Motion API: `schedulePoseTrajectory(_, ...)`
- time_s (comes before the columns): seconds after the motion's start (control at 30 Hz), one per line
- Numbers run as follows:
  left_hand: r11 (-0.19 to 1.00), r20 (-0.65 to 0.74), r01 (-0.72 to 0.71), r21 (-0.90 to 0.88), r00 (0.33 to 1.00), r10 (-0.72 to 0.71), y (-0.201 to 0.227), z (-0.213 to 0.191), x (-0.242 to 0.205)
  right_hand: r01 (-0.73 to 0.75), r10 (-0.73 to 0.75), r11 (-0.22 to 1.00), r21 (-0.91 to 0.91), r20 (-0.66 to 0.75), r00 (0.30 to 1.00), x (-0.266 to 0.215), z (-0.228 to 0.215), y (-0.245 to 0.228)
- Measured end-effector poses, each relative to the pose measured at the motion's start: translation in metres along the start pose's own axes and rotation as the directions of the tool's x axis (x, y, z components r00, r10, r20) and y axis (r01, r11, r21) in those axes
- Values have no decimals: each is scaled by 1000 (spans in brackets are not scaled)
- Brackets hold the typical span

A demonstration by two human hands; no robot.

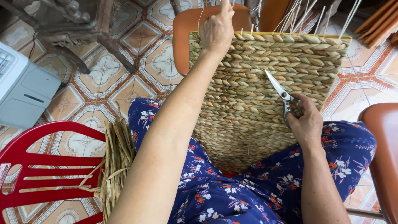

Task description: Weaving a mat from dried grass or leaf strips using a metal frame and scissors.

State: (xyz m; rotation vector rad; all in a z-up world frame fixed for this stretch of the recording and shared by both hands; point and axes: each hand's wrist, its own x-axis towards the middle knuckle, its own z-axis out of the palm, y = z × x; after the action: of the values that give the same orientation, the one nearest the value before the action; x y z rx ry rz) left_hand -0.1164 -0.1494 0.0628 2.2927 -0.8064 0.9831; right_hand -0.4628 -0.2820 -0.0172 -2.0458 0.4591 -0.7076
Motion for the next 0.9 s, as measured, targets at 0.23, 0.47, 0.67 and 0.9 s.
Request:
schedulePoseTrajectory(0.23, 987, -95, -99, -123, 992, 87, 48, -65, -10, -53, 51, 997, -64, -34, 998, 2, -3, -7)
schedulePoseTrajectory(0.47, 938, 26, -279, -203, 956, 291, 85, -25, -28, -44, 45, 999, 20, -31, 999, 0, 1, 2)
schedulePoseTrajectory(0.67, 977, 14, -163, -141, 986, 166, 108, -20, -13, -40, 40, 999, -2, -29, 999, 0, -1, -1)
schedulePoseTrajectory(0.9, 927, 39, -162, -338, 982, 186, 85, 28, -22, -47, 47, 999, 17, -16, 999, 1, -2, 3)
